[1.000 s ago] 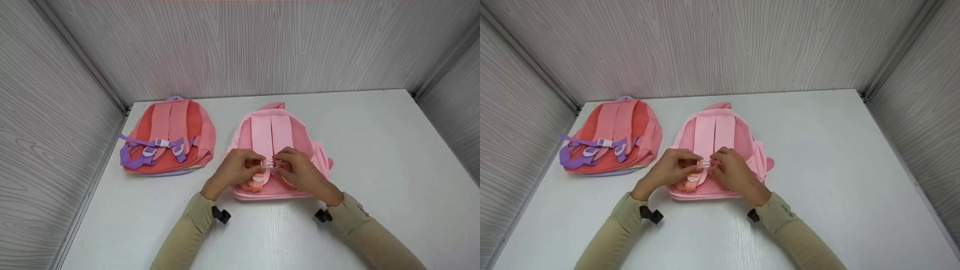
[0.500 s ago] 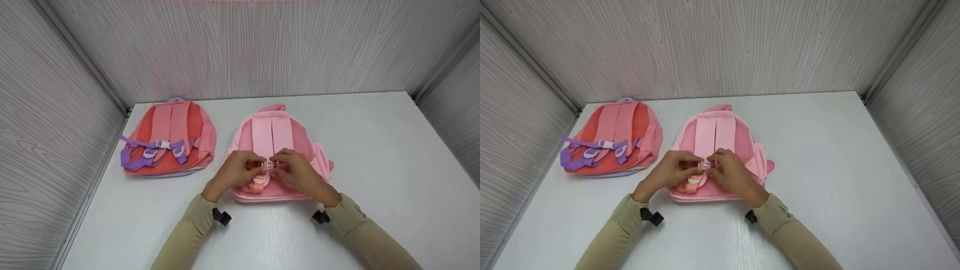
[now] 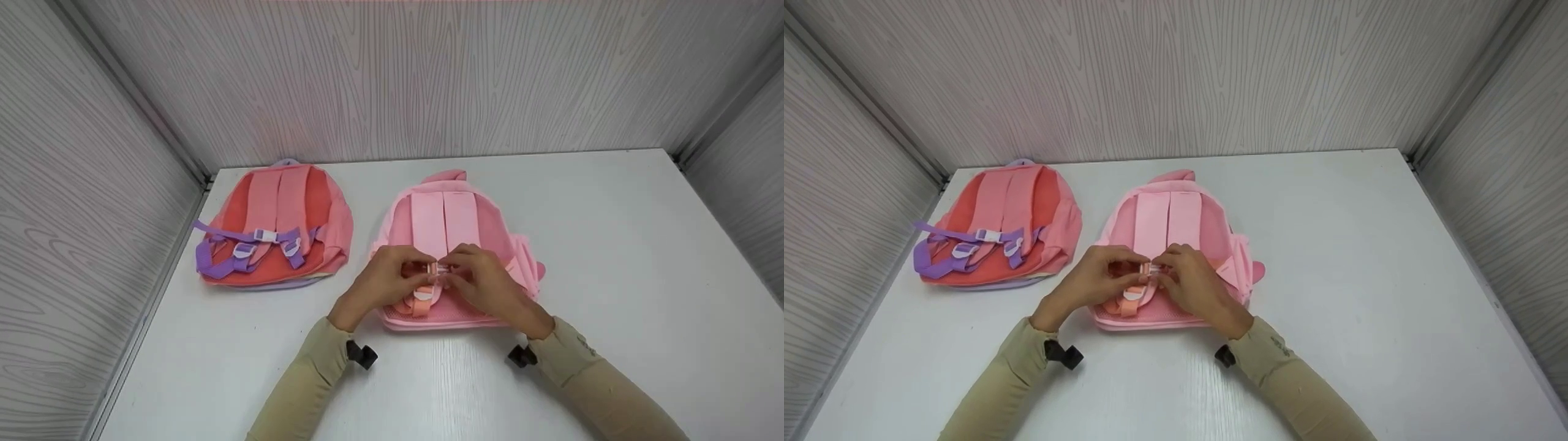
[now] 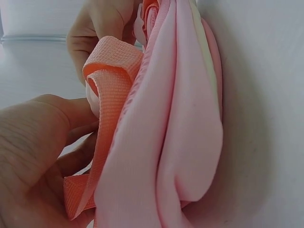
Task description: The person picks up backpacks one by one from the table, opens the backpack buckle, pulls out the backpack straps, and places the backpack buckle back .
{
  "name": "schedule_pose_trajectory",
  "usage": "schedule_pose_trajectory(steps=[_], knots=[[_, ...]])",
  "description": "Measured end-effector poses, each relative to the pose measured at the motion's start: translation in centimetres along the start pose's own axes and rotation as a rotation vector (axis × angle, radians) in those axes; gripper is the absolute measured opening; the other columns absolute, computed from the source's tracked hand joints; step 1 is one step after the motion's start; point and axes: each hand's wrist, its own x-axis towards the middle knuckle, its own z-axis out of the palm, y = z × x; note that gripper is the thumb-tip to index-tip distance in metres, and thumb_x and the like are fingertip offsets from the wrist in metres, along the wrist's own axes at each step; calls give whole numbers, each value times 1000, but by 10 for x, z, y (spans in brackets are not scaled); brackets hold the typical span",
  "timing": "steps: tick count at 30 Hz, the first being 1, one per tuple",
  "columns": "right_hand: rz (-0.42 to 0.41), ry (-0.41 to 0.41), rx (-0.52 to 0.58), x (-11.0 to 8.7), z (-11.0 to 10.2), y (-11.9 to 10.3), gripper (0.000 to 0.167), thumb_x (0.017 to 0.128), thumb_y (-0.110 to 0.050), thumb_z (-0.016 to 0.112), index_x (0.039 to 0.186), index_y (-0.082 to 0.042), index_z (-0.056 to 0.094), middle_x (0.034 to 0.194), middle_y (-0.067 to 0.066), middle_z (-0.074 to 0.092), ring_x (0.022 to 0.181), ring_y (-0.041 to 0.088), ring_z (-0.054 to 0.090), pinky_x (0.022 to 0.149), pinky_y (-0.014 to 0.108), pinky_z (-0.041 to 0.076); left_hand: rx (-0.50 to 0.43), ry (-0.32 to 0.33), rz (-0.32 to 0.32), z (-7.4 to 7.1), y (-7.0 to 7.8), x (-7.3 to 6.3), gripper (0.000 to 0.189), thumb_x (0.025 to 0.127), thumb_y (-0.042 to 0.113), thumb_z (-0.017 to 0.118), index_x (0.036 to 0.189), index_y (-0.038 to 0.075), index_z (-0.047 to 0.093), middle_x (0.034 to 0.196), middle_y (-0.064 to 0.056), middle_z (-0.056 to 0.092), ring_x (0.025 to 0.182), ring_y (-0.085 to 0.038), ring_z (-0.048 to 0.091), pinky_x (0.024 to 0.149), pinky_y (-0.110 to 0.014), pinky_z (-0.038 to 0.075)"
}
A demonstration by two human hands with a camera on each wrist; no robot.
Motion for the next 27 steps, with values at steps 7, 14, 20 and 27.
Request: schedule_pose_trajectory(steps=[7, 14, 20, 27], knots=[[-4, 16, 18, -1, 0, 2, 18, 97, -8, 79, 115, -7, 81, 106, 5, 74, 97, 18, 70, 87, 38, 62, 7, -15, 4, -1, 2, 0, 32, 97, 18, 81, 128, 9, 77, 117, -3, 76, 102, -17, 71, 93, -36, 60], [-15, 33, 24, 0, -2, 2, 17, 97, -9, 79, 114, -8, 82, 104, 3, 75, 97, 17, 69, 86, 38, 61, 132, -5, 28, -2, -1, 0, 29, 98, 23, 81, 125, 14, 79, 113, -1, 75, 106, -20, 59, 93, -37, 52], [-21, 49, 32, 0, -4, 0, 17, 97, -8, 78, 114, -7, 82, 105, 4, 75, 95, 17, 69, 83, 37, 62, 130, -20, 40, -4, -2, 1, 21, 100, 21, 78, 119, 14, 81, 110, -2, 74, 104, -20, 58, 91, -35, 52], [-60, 78, 24, -1, -5, 2, 17, 97, -9, 79, 114, -6, 81, 104, 4, 75, 94, 17, 70, 81, 36, 61, 98, -21, 41, -6, -2, 1, 22, 99, 23, 78, 119, 13, 81, 109, -2, 74, 106, -18, 62, 95, -37, 56]])
